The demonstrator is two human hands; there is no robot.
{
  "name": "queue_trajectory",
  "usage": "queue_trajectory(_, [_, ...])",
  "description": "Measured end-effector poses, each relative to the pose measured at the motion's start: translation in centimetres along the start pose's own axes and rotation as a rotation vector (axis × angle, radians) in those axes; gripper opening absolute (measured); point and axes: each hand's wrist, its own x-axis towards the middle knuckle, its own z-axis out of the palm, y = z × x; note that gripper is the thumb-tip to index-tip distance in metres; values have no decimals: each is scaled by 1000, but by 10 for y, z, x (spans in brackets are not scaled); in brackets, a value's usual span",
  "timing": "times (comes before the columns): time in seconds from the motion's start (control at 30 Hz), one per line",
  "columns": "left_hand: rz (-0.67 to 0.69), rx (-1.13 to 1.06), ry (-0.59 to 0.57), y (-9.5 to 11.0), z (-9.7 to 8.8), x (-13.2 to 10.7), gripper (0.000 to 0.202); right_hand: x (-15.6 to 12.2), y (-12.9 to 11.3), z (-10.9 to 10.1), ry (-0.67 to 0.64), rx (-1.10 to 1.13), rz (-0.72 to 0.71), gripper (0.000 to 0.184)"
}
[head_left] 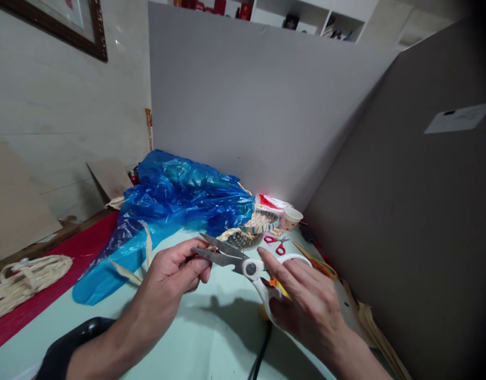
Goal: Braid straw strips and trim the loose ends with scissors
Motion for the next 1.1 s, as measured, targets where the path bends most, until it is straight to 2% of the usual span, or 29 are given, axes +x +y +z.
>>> queue_trajectory(0.23, [76,66,1,7,2,-2,26,-1,-4,2,23,75,44,59])
queue_trajectory(0.43, [51,34,11,1,2,-3,25,-1,-6,5,50,124,55,50])
queue_trajectory(0.67, [-11,33,4,-4,-1,-1,26,-9,-2,13,31,257,74,63])
queue_trajectory(0.73, [-27,0,-12,-2,-1,-1,27,-8,-4,11,9,311,99,59])
queue_trajectory(0.8, [-34,-29,-32,1,1,-3,28,-4,-8,9,-47,407,243,45])
queue_trajectory(0.9, [-28,-14,-72,8,3,-8,30,4,-13,7,-75,689,688,24])
queue_trajectory(0.97, [-17,17,-86,11,4,-10,32,9,-15,8,-55,913,952,30])
queue_trajectory(1.0, [-11,30,-86,11,5,-11,33,11,-15,9,-43,1008,1032,34])
queue_trajectory(1.1, [-21,57,-82,12,6,-13,35,14,-15,11,12,1185,1124,41])
